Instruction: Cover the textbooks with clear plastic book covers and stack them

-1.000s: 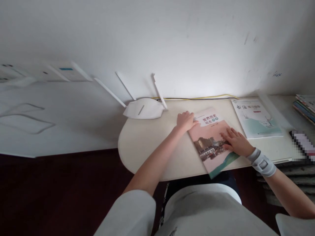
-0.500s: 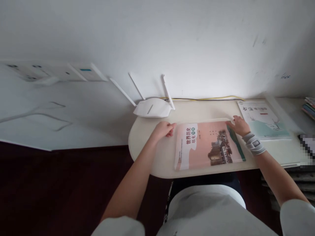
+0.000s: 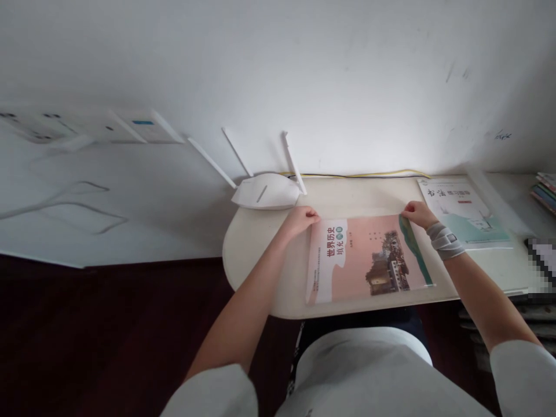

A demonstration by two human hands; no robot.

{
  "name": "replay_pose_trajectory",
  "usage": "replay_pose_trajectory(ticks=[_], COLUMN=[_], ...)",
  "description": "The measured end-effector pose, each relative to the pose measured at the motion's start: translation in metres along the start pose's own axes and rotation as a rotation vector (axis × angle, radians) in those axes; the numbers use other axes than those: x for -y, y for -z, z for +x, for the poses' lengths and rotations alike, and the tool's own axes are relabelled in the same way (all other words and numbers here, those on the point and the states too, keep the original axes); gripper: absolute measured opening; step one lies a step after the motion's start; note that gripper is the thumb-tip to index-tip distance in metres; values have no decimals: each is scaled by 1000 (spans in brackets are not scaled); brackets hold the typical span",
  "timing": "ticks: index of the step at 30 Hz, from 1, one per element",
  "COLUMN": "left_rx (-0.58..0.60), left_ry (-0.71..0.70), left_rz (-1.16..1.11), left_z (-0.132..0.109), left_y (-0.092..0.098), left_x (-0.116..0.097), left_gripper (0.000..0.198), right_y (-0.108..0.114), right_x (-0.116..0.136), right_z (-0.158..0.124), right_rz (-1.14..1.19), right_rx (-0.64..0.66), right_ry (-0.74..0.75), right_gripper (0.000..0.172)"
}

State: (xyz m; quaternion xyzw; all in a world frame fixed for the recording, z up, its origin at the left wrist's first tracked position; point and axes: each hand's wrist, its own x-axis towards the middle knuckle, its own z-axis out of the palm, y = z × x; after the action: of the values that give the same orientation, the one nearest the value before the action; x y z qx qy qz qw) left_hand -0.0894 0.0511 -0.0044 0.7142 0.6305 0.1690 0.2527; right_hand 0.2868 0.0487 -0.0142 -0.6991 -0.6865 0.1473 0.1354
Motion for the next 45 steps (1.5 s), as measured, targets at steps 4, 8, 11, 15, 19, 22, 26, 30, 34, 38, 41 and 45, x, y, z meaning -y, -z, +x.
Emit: replay_pose_trajectory(ticks=[4,8,11,15,19,22,26,30,34,38,41,45], left_rx=[-89,-146,-162,-176,-227,-185,211,218,119,91,86,94], left_ry=[28,71,68,51,27,-231,-616,-610,-632,-643,-642,-634], left_rz=[145,278,346,397,433,479,420,419,439,437,431,404], left_z=[-9,-15,-17,-17,-32,-65,-114,-132,-134,-135,-136,-136], left_y=[-7,-18,-23,-23,-23,-37,-73,-98,-105,-105,-105,-107], left_x=[-4,-13,-17,-20,-37,-63,-93,-98,-93,-92,-94,-93], left_gripper=[19,22,25,30,37,51,71,78,77,77,76,72], right_y=[-7,-15,-18,-21,-24,-24,-23,-23,-21,-15,-19,-38], right_x=[8,19,24,26,26,26,28,26,23,38,67,93], right_z=[-9,-18,-21,-23,-24,-24,-25,-26,-23,-34,-64,-100], right_rz=[-81,-160,-199,-271,-338,-338,-337,-338,-329,-350,-330,-289], right_rx=[-79,-129,-148,-167,-203,-196,-199,-191,-177,-228,-266,26], right_ry=[-10,-34,-29,-1,29,26,29,28,21,38,328,819], right_gripper=[16,19,22,25,27,28,29,28,29,32,45,66])
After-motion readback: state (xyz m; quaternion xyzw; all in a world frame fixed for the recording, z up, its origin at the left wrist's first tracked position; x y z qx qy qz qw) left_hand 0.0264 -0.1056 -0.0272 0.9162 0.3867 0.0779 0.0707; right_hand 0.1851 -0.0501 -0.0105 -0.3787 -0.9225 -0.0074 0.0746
